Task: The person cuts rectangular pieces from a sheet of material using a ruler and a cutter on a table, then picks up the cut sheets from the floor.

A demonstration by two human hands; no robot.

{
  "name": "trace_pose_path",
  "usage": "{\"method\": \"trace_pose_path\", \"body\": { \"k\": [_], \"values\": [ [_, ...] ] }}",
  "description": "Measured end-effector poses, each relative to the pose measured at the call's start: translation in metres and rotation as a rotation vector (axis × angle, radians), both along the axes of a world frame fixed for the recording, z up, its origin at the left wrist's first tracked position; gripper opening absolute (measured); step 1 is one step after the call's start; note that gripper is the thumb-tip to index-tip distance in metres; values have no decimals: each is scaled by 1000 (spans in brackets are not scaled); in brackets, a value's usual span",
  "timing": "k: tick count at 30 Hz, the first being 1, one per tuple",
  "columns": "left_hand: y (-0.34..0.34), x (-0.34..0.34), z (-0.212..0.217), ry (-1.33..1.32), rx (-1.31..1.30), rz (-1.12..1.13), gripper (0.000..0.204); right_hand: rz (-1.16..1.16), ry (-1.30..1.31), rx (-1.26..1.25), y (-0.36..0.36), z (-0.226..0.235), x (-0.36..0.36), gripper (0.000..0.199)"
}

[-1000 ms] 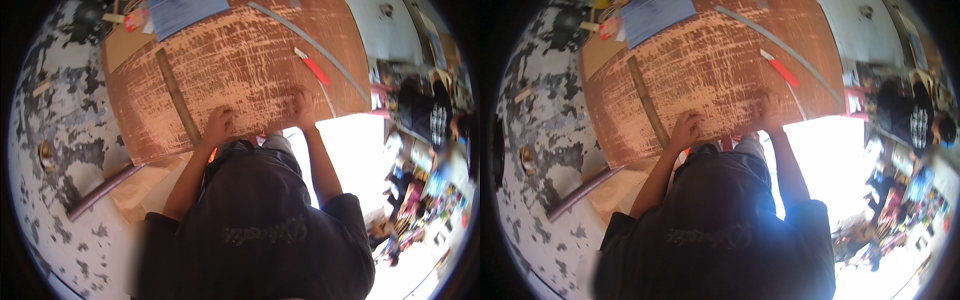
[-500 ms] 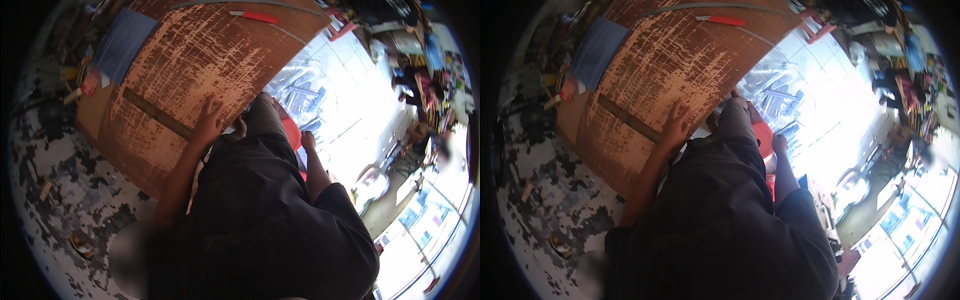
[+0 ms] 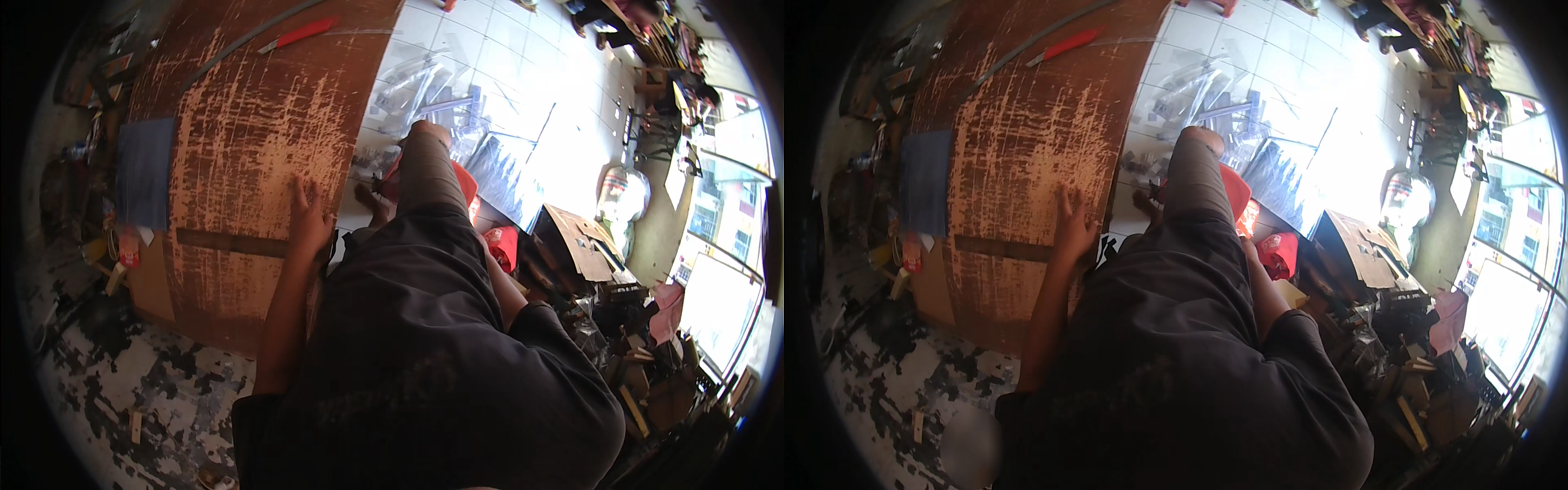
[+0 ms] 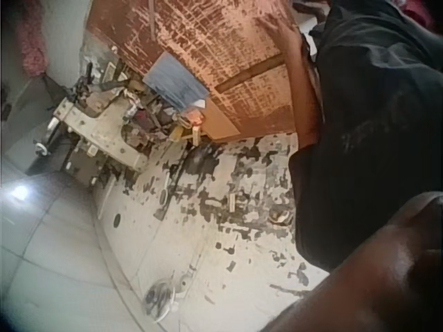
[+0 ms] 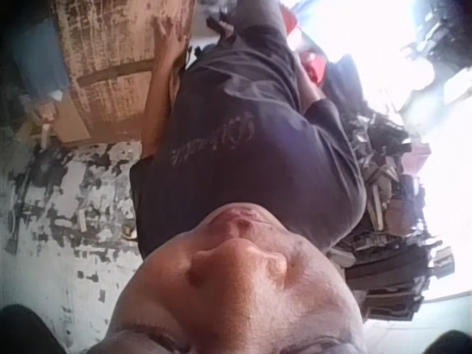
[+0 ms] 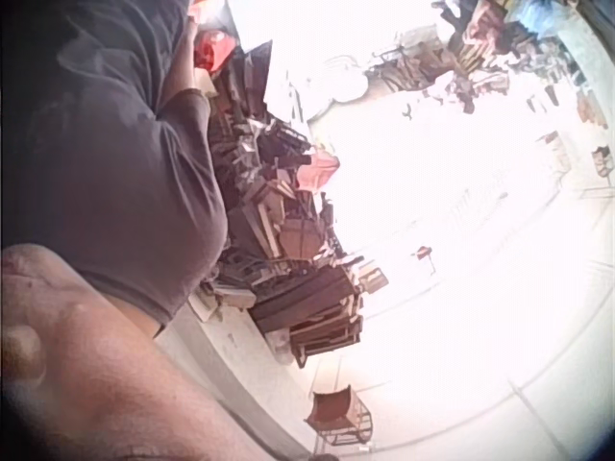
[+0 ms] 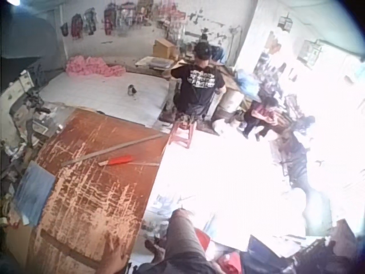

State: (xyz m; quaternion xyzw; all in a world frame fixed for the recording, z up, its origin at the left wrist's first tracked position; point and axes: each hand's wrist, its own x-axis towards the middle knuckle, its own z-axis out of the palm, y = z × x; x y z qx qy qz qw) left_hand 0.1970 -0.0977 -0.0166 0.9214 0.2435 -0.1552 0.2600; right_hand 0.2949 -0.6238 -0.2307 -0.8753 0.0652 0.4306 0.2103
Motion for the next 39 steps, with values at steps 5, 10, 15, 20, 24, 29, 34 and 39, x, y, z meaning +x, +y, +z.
{"method": "trace_pose_path", "body": {
  "k": [5,10,15,20,24,29,34,39],
  "values": [
    [3,-5,7,22,116,34,81,-102,-76,82,-1,21,6,48],
    [0,25,18,201,159,-42,74,-98,-48,154,-66,-53,-28,48],
    [-1,66,39,355,112,-5,69,-266,28,105,-56,-54,31,46],
    [28,130,50,603,-66,13,62,-289,22,-7,-9,-14,104,45],
    [51,187,15,688,-51,48,66,-573,54,54,-8,-17,153,39],
    [63,216,-11,692,-99,46,58,-820,76,231,-13,-32,232,38],
    [45,302,-26,794,-183,-58,50,-1174,-4,297,-58,-24,258,38],
    [33,432,-48,765,-206,-411,42,-1521,-25,299,-61,-10,223,35]
  ]
}}
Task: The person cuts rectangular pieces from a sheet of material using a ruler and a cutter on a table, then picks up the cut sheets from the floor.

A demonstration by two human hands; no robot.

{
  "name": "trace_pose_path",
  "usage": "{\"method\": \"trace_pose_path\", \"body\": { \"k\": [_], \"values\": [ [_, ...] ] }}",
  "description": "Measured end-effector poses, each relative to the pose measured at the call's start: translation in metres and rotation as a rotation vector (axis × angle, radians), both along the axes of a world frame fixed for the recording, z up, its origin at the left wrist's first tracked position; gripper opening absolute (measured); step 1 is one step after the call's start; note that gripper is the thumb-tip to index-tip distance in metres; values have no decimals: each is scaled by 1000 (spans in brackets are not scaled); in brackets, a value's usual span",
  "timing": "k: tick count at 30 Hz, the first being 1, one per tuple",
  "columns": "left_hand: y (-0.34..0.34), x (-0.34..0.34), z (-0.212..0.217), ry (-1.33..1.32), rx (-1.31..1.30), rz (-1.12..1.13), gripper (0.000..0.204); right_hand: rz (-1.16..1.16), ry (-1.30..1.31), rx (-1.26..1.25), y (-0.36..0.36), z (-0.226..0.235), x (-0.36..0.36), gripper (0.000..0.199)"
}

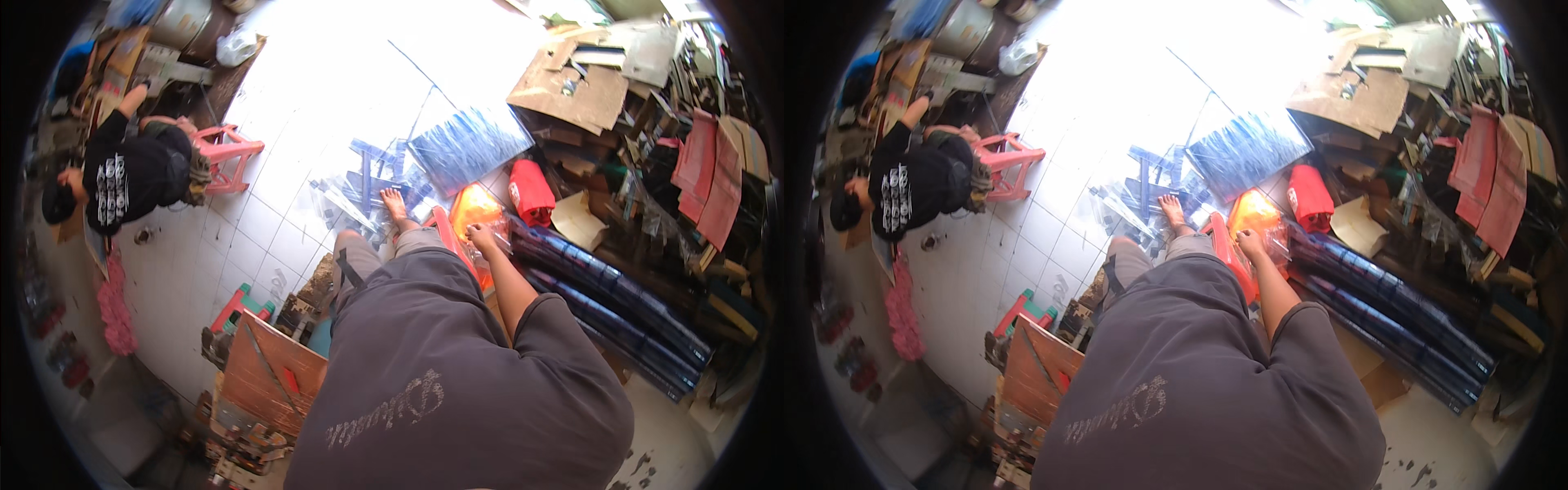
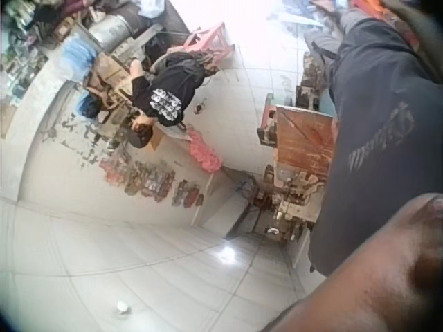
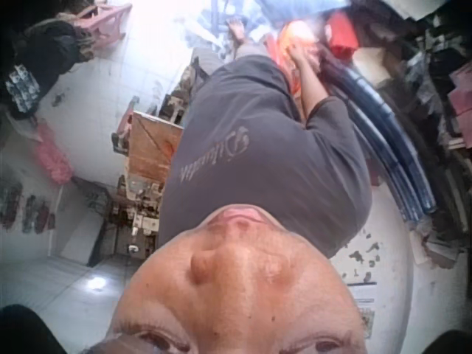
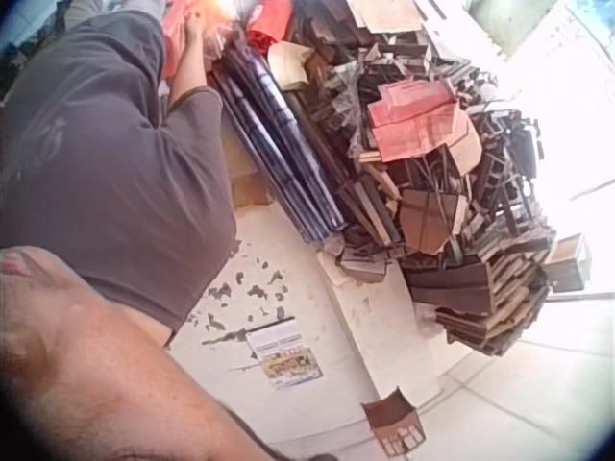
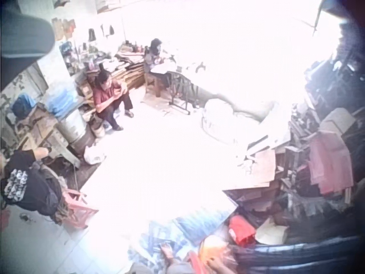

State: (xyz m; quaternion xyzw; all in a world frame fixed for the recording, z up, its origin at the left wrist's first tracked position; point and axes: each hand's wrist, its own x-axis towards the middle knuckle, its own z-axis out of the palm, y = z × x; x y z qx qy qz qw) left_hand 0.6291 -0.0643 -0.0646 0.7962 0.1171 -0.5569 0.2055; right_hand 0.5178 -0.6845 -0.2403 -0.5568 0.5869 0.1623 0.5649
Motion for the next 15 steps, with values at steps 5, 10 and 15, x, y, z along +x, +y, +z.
{"method": "trace_pose_path", "body": {
  "k": [5,10,15],
  "values": [
    [-151,219,-13,-219,30,166,31,-238,91,60,21,8,-67,29],
    [-300,392,-47,-365,-208,31,50,-445,184,130,47,34,-92,30],
    [-495,457,-94,-131,-298,-292,49,-667,224,78,25,54,-56,27]
  ]
}}
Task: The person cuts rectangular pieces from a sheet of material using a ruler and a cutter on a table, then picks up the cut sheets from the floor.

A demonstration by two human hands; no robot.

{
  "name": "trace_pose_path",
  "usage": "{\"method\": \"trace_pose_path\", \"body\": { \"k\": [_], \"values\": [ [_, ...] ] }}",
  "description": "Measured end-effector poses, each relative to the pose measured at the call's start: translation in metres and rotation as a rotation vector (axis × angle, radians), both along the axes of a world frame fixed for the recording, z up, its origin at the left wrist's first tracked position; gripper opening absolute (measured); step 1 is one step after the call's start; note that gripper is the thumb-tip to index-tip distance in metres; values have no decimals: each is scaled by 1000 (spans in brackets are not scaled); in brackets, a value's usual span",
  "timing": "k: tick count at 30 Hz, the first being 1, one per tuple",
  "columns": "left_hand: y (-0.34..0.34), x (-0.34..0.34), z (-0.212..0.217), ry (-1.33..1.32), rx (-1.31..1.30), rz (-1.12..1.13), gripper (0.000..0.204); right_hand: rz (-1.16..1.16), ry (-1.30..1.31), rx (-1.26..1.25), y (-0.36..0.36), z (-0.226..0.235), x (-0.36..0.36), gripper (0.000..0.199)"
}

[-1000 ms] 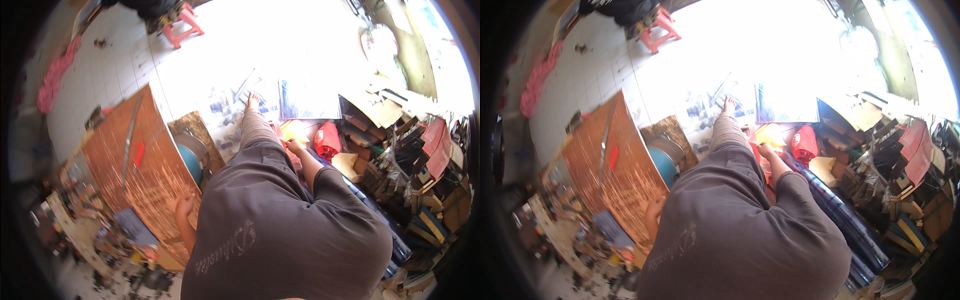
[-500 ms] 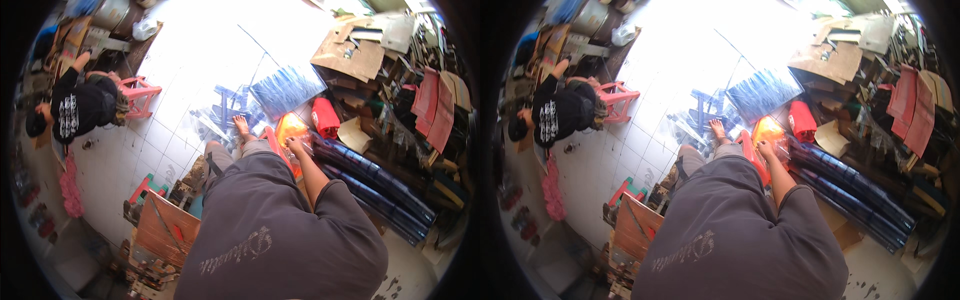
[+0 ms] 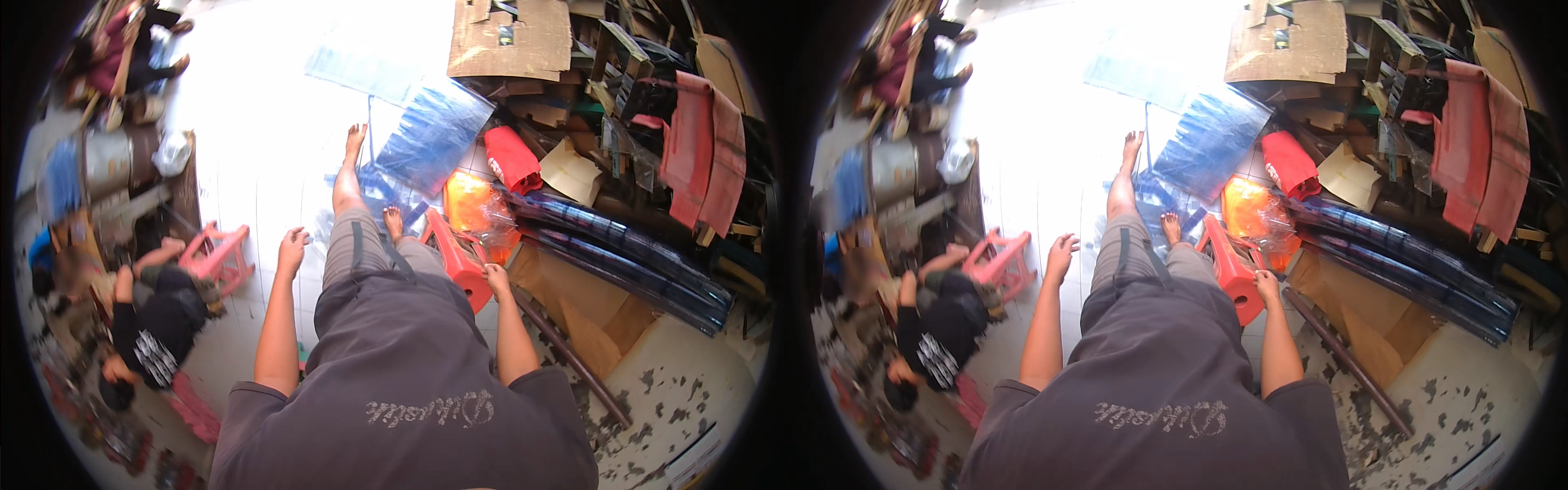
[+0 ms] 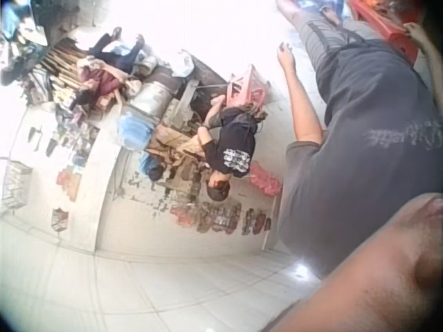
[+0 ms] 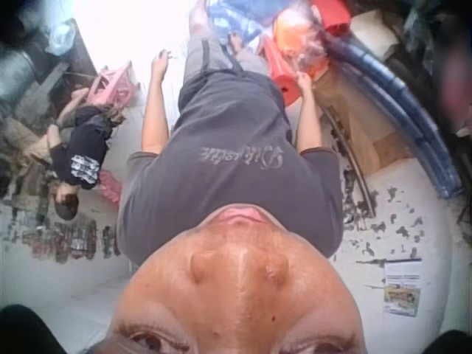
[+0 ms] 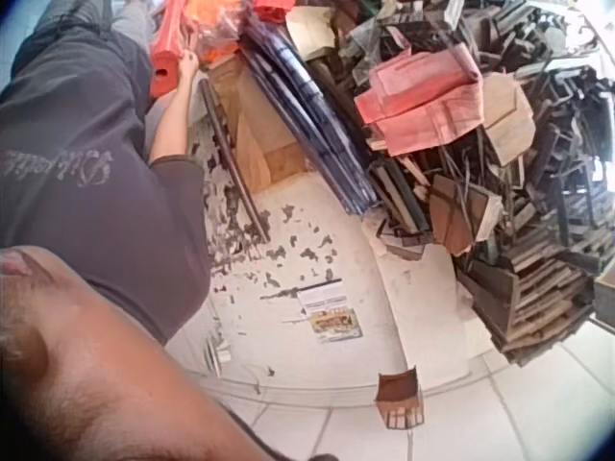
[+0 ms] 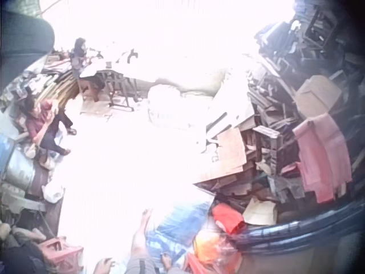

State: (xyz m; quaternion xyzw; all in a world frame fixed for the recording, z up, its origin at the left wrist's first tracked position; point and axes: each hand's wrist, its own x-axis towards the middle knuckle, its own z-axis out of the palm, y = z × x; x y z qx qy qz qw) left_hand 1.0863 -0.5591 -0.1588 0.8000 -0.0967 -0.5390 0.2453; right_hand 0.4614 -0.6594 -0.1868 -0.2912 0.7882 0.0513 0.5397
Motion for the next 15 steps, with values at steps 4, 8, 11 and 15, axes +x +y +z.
{"method": "trace_pose_path", "body": {
  "k": [4,8,11,15],
  "values": [
    [-155,7,-87,18,5,-395,42,3,-25,-87,-46,-61,66,26],
    [-271,-38,-157,-21,-82,-753,41,-106,-103,-116,-140,-188,186,38],
    [-300,-66,-236,99,-78,-921,40,7,-178,-217,-240,-337,279,57],
    [-317,-56,-320,102,156,-1272,49,141,-190,-300,-384,-504,408,78]
  ]
}}
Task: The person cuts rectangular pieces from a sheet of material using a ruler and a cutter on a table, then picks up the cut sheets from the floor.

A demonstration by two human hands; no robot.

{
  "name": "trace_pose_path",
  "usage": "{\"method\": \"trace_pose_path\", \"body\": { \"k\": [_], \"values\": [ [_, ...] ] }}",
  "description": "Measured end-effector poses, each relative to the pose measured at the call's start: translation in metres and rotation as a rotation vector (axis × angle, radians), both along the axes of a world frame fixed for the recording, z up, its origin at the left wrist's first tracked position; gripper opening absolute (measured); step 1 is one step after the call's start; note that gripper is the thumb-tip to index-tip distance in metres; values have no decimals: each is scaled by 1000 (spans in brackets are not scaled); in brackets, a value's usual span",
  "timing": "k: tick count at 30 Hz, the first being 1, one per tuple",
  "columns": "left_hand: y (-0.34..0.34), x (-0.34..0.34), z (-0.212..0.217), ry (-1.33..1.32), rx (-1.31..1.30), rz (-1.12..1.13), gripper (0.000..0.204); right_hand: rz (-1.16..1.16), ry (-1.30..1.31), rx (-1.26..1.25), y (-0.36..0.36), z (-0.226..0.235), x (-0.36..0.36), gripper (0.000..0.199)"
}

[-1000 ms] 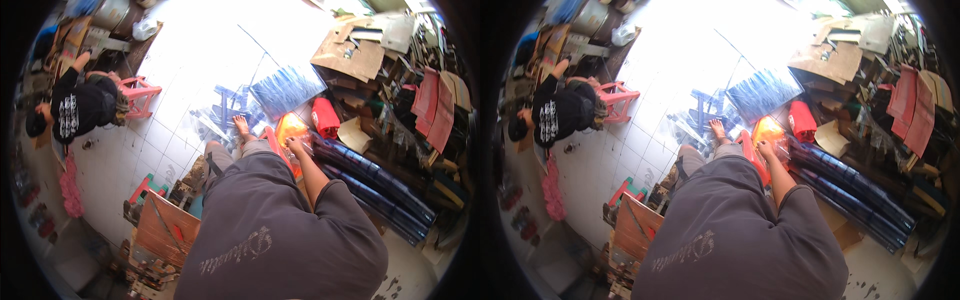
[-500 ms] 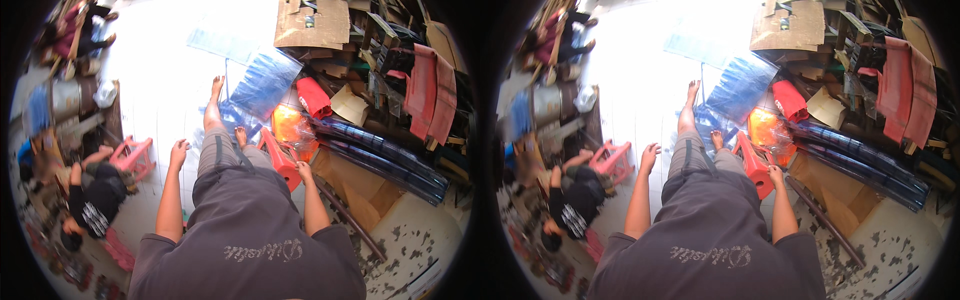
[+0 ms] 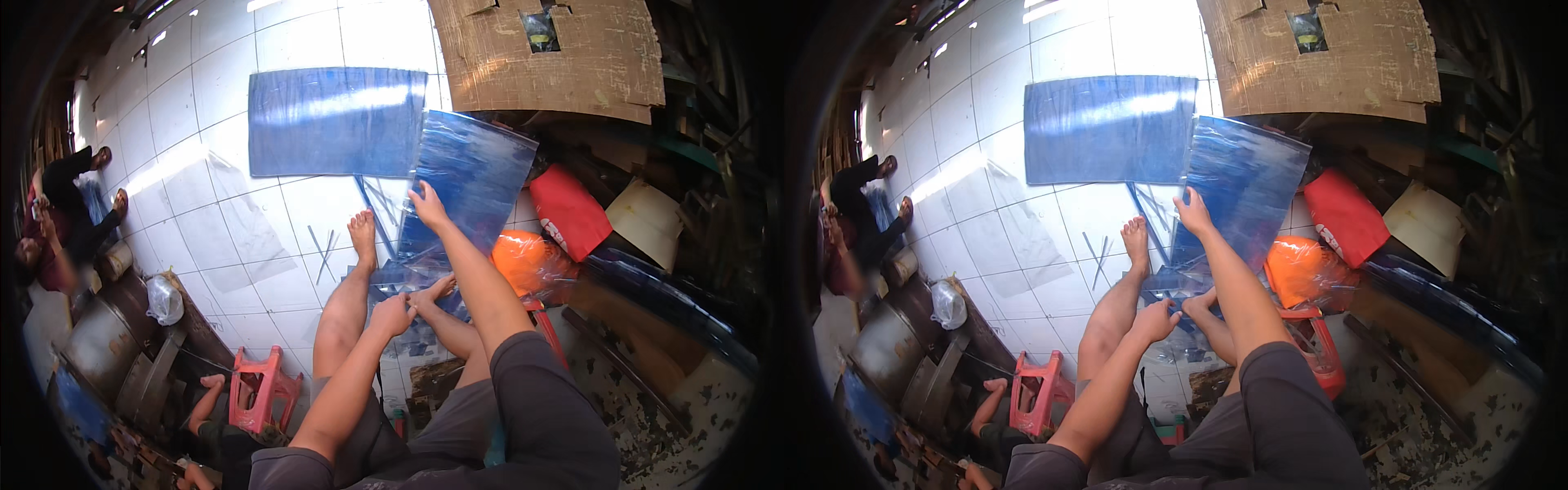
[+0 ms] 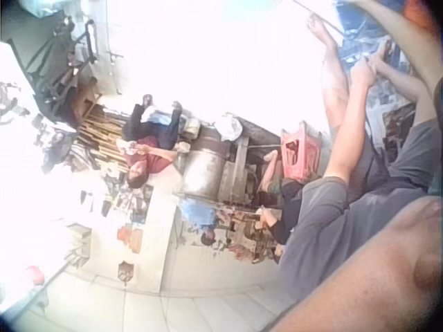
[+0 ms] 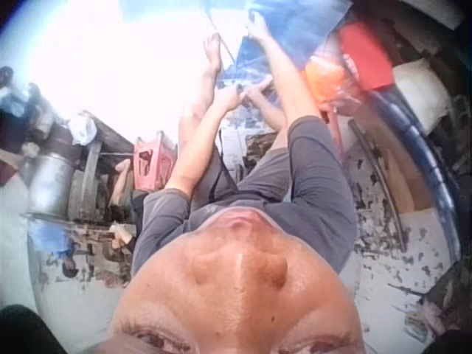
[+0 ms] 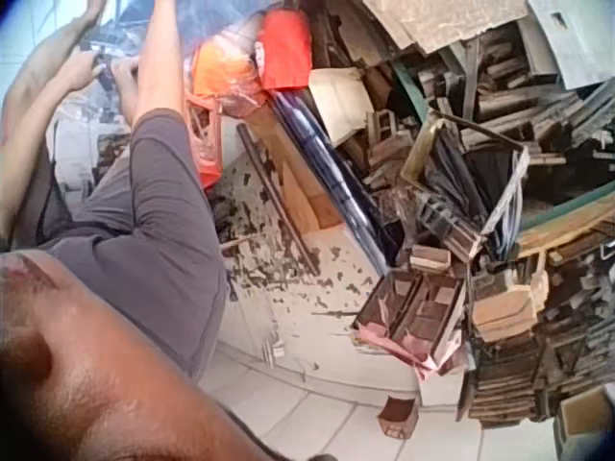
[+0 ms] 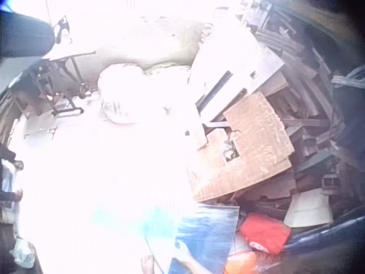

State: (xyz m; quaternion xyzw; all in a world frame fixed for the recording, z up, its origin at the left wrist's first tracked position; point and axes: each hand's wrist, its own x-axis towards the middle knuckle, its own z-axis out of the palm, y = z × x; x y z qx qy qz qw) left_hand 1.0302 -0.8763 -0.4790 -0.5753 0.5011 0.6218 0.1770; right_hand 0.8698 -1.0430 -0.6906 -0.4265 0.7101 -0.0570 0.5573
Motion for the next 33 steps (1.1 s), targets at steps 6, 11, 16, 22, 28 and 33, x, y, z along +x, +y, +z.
{"method": "trace_pose_path", "body": {
  "k": [6,11,16,22,28,33],
  "values": [
    [-86,-4,-24,42,-159,-87,58,-227,53,-337,-190,-161,15,90],
    [-97,18,-15,-6,-142,-32,62,-220,462,-106,-232,-169,32,96],
    [-96,3,-9,67,-141,-74,66,27,568,141,-257,-153,16,95],
    [-105,-10,-7,129,-235,-26,68,-103,453,342,-275,-177,2,102],
    [-105,-7,-5,104,-221,-65,71,-181,368,217,-265,-176,32,102],
    [-98,-7,-9,37,-188,-122,70,-234,-80,201,-247,-147,51,72]
  ]
}}
